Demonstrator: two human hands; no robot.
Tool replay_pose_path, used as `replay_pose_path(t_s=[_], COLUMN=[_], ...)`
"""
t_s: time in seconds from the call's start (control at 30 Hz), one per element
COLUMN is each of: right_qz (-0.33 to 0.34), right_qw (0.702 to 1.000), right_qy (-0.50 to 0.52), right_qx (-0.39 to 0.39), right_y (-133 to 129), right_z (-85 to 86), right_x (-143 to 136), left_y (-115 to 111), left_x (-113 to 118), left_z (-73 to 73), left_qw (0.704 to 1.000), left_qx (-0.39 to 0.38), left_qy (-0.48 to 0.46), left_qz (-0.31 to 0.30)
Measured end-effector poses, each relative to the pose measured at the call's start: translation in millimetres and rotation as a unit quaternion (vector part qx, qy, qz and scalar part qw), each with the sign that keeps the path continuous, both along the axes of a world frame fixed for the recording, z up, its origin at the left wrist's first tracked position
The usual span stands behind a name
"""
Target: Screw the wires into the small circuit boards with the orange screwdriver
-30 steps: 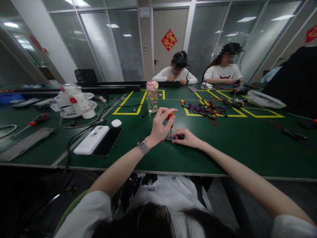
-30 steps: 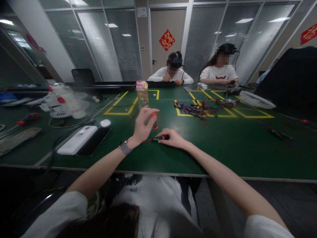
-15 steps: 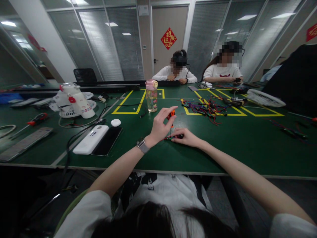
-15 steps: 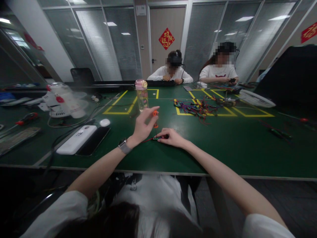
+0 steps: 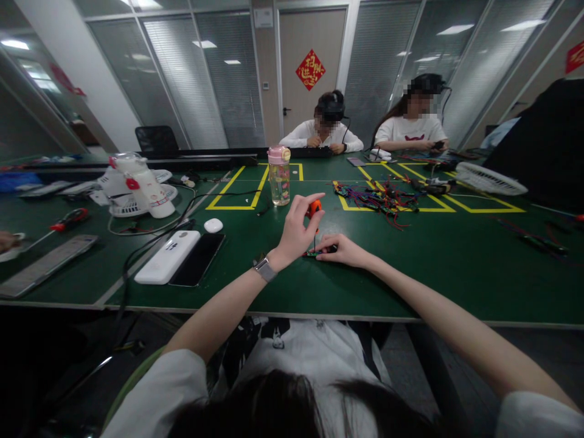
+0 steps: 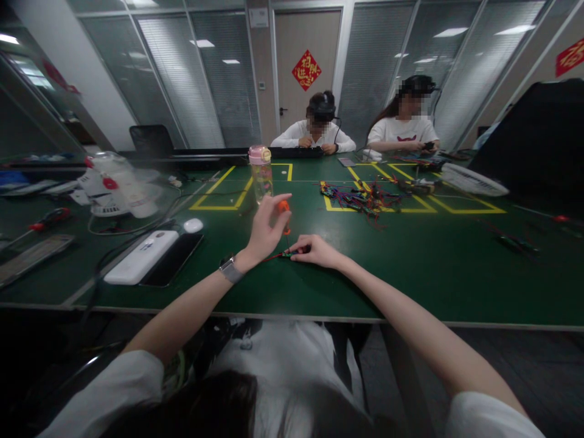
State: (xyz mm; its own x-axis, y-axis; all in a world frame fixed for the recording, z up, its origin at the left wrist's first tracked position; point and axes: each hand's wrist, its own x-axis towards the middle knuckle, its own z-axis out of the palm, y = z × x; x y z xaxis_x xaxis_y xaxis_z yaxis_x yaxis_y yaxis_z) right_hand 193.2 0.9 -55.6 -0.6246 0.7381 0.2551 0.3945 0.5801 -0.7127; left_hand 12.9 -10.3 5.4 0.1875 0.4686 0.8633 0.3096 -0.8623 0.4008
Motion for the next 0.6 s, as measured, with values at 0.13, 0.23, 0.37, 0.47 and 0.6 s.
replay_pose_path(t_s=[0.13, 0.23, 0.37, 0.47, 0.6], right_qz=[-0.008, -0.010, -0.008, -0.007, -0.011], right_qw=[1.000, 1.000, 1.000, 1.000, 1.000], right_qy=[-0.001, 0.003, 0.008, -0.001, -0.006], right_qx=[-0.010, -0.010, -0.005, -0.007, 0.000], right_y=[0.5, 0.7, 0.3, 0.0, 0.3], right_z=[-0.1, -0.8, -0.7, 0.0, -0.7], right_x=[-0.2, -0.6, -0.8, -0.4, 0.0], left_y=[1.4, 0.0, -3.0, -3.7, -2.9], left_x=[-1.1, -2.5, -3.6, -3.2, -2.3], left_z=[0.7, 1.7, 3.3, 3.9, 3.8], left_qw=[1.000, 1.000, 0.997, 0.997, 0.999], left_qx=[-0.002, -0.004, -0.016, -0.022, -0.001], left_qy=[-0.002, 0.005, 0.021, 0.011, 0.000], left_qz=[0.002, -0.013, -0.070, -0.072, -0.040])
